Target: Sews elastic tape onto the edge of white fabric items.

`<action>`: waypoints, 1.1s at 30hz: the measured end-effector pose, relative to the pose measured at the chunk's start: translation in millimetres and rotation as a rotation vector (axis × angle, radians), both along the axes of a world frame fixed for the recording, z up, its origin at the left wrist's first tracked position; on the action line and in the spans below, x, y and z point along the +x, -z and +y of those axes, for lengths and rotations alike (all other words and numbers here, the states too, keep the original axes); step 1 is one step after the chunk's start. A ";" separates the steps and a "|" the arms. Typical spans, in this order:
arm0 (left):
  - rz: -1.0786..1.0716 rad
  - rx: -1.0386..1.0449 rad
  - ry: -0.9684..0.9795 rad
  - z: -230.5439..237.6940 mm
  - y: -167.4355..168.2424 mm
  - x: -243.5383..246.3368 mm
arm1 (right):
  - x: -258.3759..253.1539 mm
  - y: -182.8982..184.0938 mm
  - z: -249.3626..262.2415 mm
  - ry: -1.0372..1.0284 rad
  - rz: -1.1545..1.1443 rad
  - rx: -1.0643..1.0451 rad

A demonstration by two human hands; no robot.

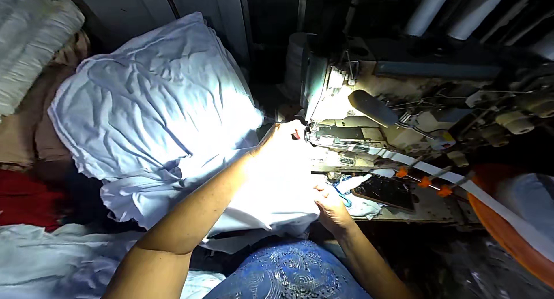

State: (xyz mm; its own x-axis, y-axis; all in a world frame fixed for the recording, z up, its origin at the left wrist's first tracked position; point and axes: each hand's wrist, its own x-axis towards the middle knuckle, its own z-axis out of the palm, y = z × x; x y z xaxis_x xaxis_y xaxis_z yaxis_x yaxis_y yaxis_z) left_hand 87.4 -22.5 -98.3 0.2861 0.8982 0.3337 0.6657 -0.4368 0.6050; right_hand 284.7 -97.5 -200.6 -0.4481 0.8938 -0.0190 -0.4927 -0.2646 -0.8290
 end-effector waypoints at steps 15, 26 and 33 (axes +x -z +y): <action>0.497 0.156 -0.134 -42.5 30.8 30.7 | 14.1 -1.3 7.2 0.144 -0.056 -0.014; 0.323 0.472 -0.299 -64.0 72.6 45.1 | 24.2 0.2 4.3 0.115 -0.053 0.010; 0.448 0.267 -0.224 -41.9 50.1 41.5 | 14.6 15.1 22.7 0.217 -0.404 0.386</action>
State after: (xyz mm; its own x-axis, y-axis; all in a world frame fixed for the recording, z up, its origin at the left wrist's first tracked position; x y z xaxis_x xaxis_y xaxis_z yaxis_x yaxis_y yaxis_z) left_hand 129.0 -64.3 -148.3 0.2644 0.8543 0.4475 0.9258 -0.3549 0.1304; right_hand 299.3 -74.8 -215.7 -0.2794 0.9404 0.1941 -0.1276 0.1640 -0.9782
